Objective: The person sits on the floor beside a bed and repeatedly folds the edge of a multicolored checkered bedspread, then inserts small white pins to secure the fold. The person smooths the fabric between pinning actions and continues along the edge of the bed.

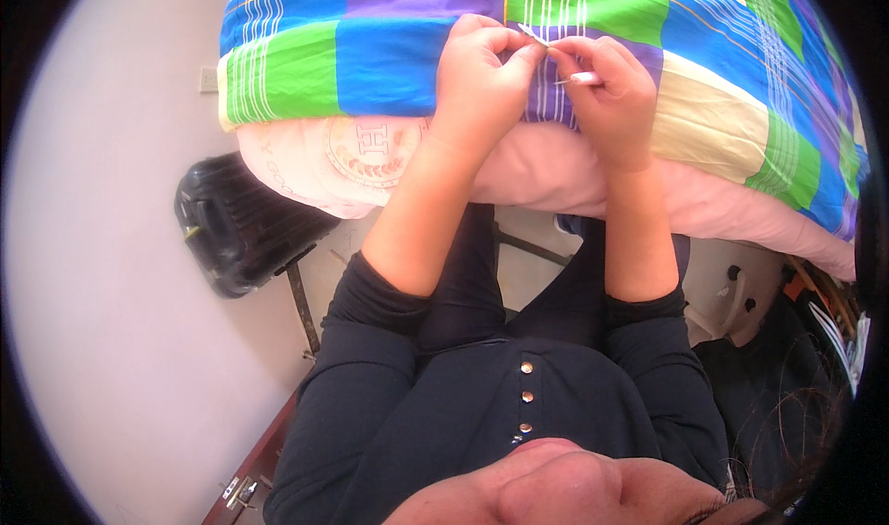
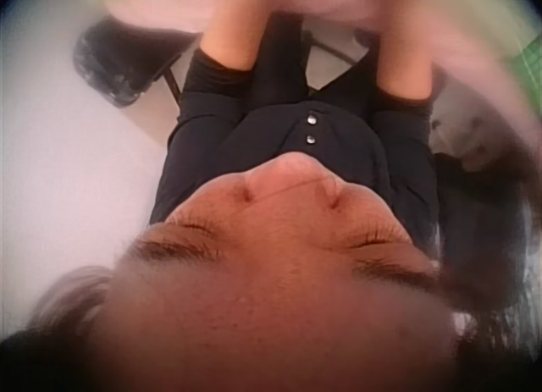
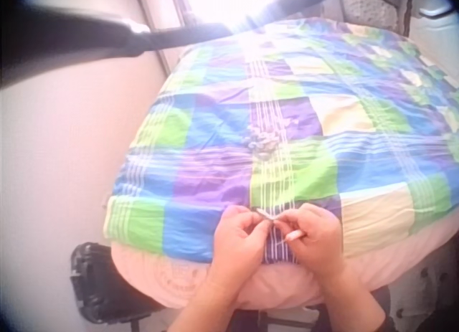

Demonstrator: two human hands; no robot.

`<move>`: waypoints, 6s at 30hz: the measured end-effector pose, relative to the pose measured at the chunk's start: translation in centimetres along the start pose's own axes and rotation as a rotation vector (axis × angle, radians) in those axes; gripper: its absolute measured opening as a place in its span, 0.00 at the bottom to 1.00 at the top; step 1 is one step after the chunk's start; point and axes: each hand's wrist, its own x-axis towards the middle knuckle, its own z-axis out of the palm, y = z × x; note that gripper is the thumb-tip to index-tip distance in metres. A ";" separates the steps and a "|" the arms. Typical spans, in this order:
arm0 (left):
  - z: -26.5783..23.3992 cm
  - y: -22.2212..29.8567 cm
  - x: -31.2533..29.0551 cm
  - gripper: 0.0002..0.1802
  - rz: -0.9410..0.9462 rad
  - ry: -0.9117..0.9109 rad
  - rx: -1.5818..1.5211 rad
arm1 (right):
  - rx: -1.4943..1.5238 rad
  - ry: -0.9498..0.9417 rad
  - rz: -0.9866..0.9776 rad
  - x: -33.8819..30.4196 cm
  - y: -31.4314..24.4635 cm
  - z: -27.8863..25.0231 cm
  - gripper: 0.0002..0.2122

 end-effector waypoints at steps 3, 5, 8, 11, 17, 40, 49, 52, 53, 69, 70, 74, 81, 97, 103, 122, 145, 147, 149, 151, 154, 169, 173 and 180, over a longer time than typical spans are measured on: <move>0.0 0.1 -0.3 0.05 -0.058 0.008 -0.065 | -0.040 0.002 -0.049 0.0 -0.3 -0.1 0.05; -0.1 0.1 -0.4 0.05 -0.079 0.009 -0.081 | -0.033 -0.003 -0.062 0.0 -0.5 -0.1 0.06; -0.1 -0.1 -0.5 0.05 -0.083 0.005 -0.083 | -0.059 -0.015 -0.097 0.1 -0.5 -0.1 0.07; -0.2 -0.3 -0.5 0.06 -0.067 -0.002 -0.060 | -0.075 -0.038 -0.126 0.0 -0.6 -0.3 0.07; -0.3 -0.4 -0.5 0.10 -0.163 -0.004 -0.096 | -0.147 -0.011 -0.210 0.1 -0.6 -0.3 0.07; 0.0 -0.1 -0.8 0.07 -0.027 0.046 -0.037 | -0.062 -0.139 0.046 0.8 -0.8 -0.4 0.05; -0.2 -0.2 -0.7 0.06 -0.029 0.040 -0.067 | -0.013 -0.248 0.085 1.4 -1.3 -0.8 0.04; -0.2 -0.2 -0.6 0.07 -0.032 0.033 -0.048 | -0.002 -0.273 0.042 1.8 -1.1 -0.9 0.05; -0.3 -0.1 -0.6 0.07 -0.039 0.032 -0.047 | -0.010 -0.284 0.020 1.9 -1.1 -0.9 0.05; -0.5 -1.1 0.2 0.08 -0.036 0.007 -0.018 | -0.106 -0.561 -0.037 4.3 -0.5 -0.8 0.07; -0.4 -1.0 0.2 0.08 -0.041 0.006 -0.008 | -0.106 -0.555 -0.049 4.2 -0.4 -0.7 0.07; -0.3 -1.0 0.4 0.09 -0.045 0.001 0.010 | -0.060 -0.511 -0.079 4.1 0.3 -0.6 0.08; -0.1 -0.5 0.3 0.09 -0.087 0.028 -0.008 | -0.070 -0.527 -0.037 4.1 0.8 -0.6 0.09; -1.2 3.4 -4.4 0.07 -0.280 -0.002 -0.183 | 0.367 -0.439 0.395 4.2 -0.2 -1.9 0.07; -1.2 4.4 -6.4 0.12 -0.907 0.013 -1.106 | 0.429 -0.443 0.420 4.0 -0.6 -2.7 0.04; 5.9 1.6 -1.7 0.13 -0.754 0.410 -1.268 | 0.529 -0.181 0.343 3.5 0.9 -3.0 0.04; 6.0 1.4 -2.5 0.13 -0.684 0.380 -1.320 | 0.009 -0.140 0.306 3.6 -2.1 -3.6 0.05; 6.0 1.5 -2.6 0.12 -0.667 0.351 -1.353 | 0.149 -0.175 0.317 3.4 -2.4 -3.1 0.05; 5.9 1.5 -2.7 0.12 -0.663 0.336 -1.369 | -0.051 -0.297 0.249 3.3 -2.4 -3.0 0.07; 5.9 1.6 -2.7 0.13 -0.672 0.337 -1.374 | -0.151 -0.370 0.167 3.3 -2.3 -3.0 0.07; 5.9 1.8 -2.7 0.14 -0.665 0.337 -1.369 | -0.170 -0.367 0.104 3.1 -2.1 -2.8 0.07; 5.9 0.5 -2.5 0.14 -0.664 0.390 -1.331 | -0.189 -0.267 0.280 1.8 -2.1 -1.9 0.04; 5.3 0.4 -3.0 0.20 -0.623 0.258 -1.328 | -0.181 -0.296 0.358 2.0 -1.8 -2.0 0.05; 6.0 -0.1 -2.7 0.20 -0.530 0.268 -1.284 | -0.080 -0.299 0.348 2.4 -1.7 -1.9 0.06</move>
